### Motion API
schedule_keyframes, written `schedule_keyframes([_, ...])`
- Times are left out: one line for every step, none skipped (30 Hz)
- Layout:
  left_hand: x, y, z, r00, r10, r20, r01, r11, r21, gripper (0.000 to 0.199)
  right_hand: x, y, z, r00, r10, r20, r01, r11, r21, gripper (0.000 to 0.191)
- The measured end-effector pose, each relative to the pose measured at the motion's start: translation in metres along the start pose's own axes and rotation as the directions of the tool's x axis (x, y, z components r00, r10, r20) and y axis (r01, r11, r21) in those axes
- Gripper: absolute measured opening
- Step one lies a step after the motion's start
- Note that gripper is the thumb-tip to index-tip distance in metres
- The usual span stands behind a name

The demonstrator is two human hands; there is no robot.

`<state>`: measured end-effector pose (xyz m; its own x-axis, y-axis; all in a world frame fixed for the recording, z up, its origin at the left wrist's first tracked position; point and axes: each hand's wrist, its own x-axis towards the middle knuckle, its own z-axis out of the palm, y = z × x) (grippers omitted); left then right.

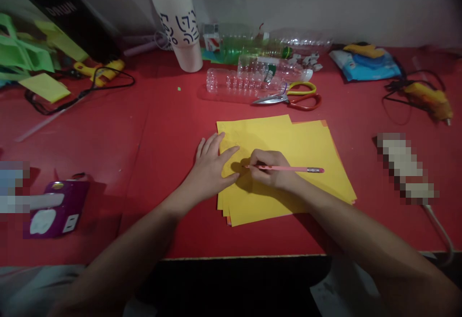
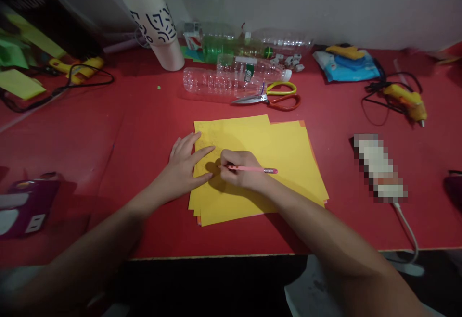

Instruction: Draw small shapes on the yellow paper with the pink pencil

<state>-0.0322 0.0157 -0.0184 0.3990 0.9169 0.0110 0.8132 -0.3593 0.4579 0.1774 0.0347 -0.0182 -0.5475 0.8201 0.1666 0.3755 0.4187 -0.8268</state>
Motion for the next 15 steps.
schedule_keyframes([-0.0001, -0.0002, 0.0001, 1.000, 0.001, -0.001, -0.001, 1.000, -0.001, 0.059, -0.0003, 0.0004, 0.0004, 1.000, -0.003, 0.006, 0.002, 1.000, 0.002, 0.012])
schedule_keyframes([-0.0001, -0.0004, 0.0002, 1.000, 0.003, -0.002, -0.003, 1.000, -0.003, 0.059, -0.0006, 0.0005, 0.0007, 1.000, -0.007, 0.006, 0.007, 1.000, 0.005, 0.012])
schedule_keyframes([-0.0002, -0.0007, 0.0002, 1.000, 0.003, -0.002, -0.003, 1.000, -0.006, 0.058, -0.0009, 0.0004, 0.0010, 1.000, -0.012, 0.005, 0.012, 1.000, 0.009, 0.012])
schedule_keyframes([-0.0003, -0.0010, 0.0003, 1.000, 0.003, -0.002, -0.003, 1.000, -0.007, 0.058, -0.0010, 0.0001, 0.0011, 1.000, -0.017, 0.002, 0.017, 1.000, 0.012, 0.012])
schedule_keyframes([-0.0004, -0.0012, 0.0004, 1.000, 0.001, -0.002, -0.001, 1.000, -0.008, 0.058, -0.0011, -0.0004, 0.0012, 1.000, -0.021, 0.000, 0.021, 1.000, 0.014, 0.011])
schedule_keyframes([-0.0005, -0.0013, 0.0003, 1.000, 0.000, -0.001, 0.000, 1.000, -0.008, 0.058, -0.0010, -0.0011, 0.0011, 1.000, -0.025, -0.002, 0.025, 1.000, 0.017, 0.011])
schedule_keyframes([-0.0005, -0.0012, 0.0002, 1.000, -0.002, 0.000, 0.002, 1.000, -0.007, 0.058, -0.0009, -0.0018, 0.0010, 1.000, -0.030, -0.004, 0.030, 0.999, 0.021, 0.011])
schedule_keyframes([-0.0005, -0.0009, -0.0001, 1.000, -0.003, 0.002, 0.003, 1.000, -0.007, 0.058, -0.0006, -0.0023, 0.0009, 0.999, -0.033, -0.006, 0.033, 0.999, 0.023, 0.010])
schedule_keyframes([-0.0004, -0.0005, -0.0005, 1.000, -0.004, 0.004, 0.004, 1.000, -0.007, 0.058, -0.0003, -0.0028, 0.0007, 0.999, -0.038, -0.007, 0.039, 0.999, 0.026, 0.010])
schedule_keyframes([-0.0002, 0.0001, -0.0010, 1.000, -0.008, 0.007, 0.008, 1.000, -0.006, 0.058, 0.0000, -0.0030, 0.0006, 0.999, -0.040, -0.005, 0.041, 0.999, 0.027, 0.010])
schedule_keyframes([0.0000, 0.0007, -0.0016, 1.000, -0.012, 0.014, 0.012, 1.000, -0.005, 0.058, 0.0003, -0.0030, 0.0006, 0.999, -0.039, 0.002, 0.039, 0.999, 0.027, 0.010])
schedule_keyframes([0.0003, 0.0013, -0.0021, 1.000, -0.018, 0.022, 0.018, 1.000, -0.002, 0.059, 0.0005, -0.0027, 0.0006, 0.999, -0.038, 0.010, 0.038, 0.999, 0.027, 0.010])
schedule_keyframes([0.0006, 0.0019, -0.0026, 0.999, -0.025, 0.031, 0.025, 1.000, 0.001, 0.059, 0.0007, -0.0023, 0.0007, 0.999, -0.036, 0.019, 0.036, 0.999, 0.026, 0.011])
schedule_keyframes([0.0008, 0.0023, -0.0028, 0.999, -0.029, 0.036, 0.029, 1.000, 0.005, 0.059, 0.0007, -0.0018, 0.0009, 0.999, -0.034, 0.024, 0.034, 0.999, 0.025, 0.011])
schedule_keyframes([0.0009, 0.0025, -0.0029, 0.999, -0.029, 0.039, 0.029, 1.000, 0.008, 0.060, 0.0007, -0.0013, 0.0012, 0.999, -0.032, 0.028, 0.031, 0.999, 0.024, 0.011])
